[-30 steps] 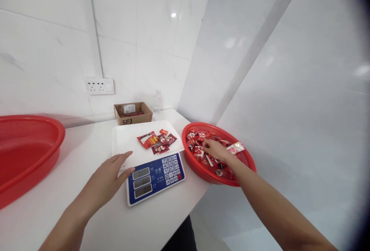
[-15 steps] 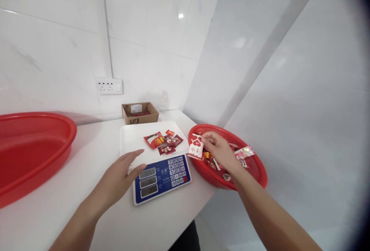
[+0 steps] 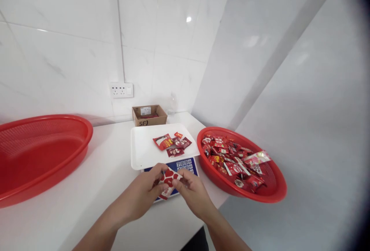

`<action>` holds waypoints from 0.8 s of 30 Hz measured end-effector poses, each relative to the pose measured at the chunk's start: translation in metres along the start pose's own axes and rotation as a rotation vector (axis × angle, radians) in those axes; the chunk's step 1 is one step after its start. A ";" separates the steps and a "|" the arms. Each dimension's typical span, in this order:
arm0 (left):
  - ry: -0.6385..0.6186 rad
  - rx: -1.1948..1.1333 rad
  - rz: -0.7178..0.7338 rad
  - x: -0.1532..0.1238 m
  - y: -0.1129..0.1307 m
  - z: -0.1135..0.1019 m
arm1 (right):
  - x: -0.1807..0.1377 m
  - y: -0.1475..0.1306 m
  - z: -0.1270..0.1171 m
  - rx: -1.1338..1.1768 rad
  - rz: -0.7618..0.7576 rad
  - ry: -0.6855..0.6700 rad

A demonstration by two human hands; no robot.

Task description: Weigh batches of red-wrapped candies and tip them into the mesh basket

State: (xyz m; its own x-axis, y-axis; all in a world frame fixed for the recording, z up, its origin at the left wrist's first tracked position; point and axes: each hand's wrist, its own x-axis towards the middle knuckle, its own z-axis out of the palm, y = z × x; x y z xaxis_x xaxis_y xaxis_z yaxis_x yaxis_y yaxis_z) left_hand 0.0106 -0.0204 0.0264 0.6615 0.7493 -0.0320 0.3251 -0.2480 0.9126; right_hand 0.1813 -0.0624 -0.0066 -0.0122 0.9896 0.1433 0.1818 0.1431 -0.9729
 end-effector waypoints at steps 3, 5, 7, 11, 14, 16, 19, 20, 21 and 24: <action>-0.050 -0.001 -0.010 0.000 0.001 0.002 | -0.004 0.007 -0.002 0.019 0.012 0.017; -0.088 -0.058 -0.019 0.001 0.002 0.004 | -0.005 0.010 -0.001 0.022 0.003 0.020; -0.103 -0.088 -0.026 0.001 0.003 0.006 | -0.007 0.012 0.000 -0.009 -0.014 0.030; -0.078 0.018 -0.009 0.001 0.006 0.013 | -0.009 0.013 0.000 -0.082 -0.030 0.028; -0.098 0.082 -0.015 0.001 0.006 0.014 | -0.013 0.020 -0.002 -0.080 -0.041 0.038; -0.034 0.163 -0.013 0.003 0.002 0.006 | -0.017 0.032 -0.004 -0.047 -0.053 0.072; 0.319 0.423 0.004 0.003 -0.013 -0.028 | -0.029 0.057 -0.006 0.034 -0.024 0.079; 0.464 0.535 0.004 0.001 -0.020 -0.044 | -0.033 0.067 -0.006 0.064 -0.004 0.059; 0.591 0.655 0.006 -0.002 -0.028 -0.062 | -0.039 0.078 -0.006 0.090 0.021 0.025; 0.819 0.965 -0.121 -0.019 -0.053 -0.115 | -0.052 0.104 -0.004 0.138 0.139 -0.067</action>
State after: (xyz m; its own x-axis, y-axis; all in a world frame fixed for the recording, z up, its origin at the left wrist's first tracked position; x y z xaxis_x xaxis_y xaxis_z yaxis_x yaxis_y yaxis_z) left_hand -0.0968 0.0492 0.0254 0.0958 0.8714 0.4812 0.9401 -0.2380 0.2439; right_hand 0.2049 -0.0993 -0.1149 -0.0626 0.9980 -0.0017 0.0495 0.0014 -0.9988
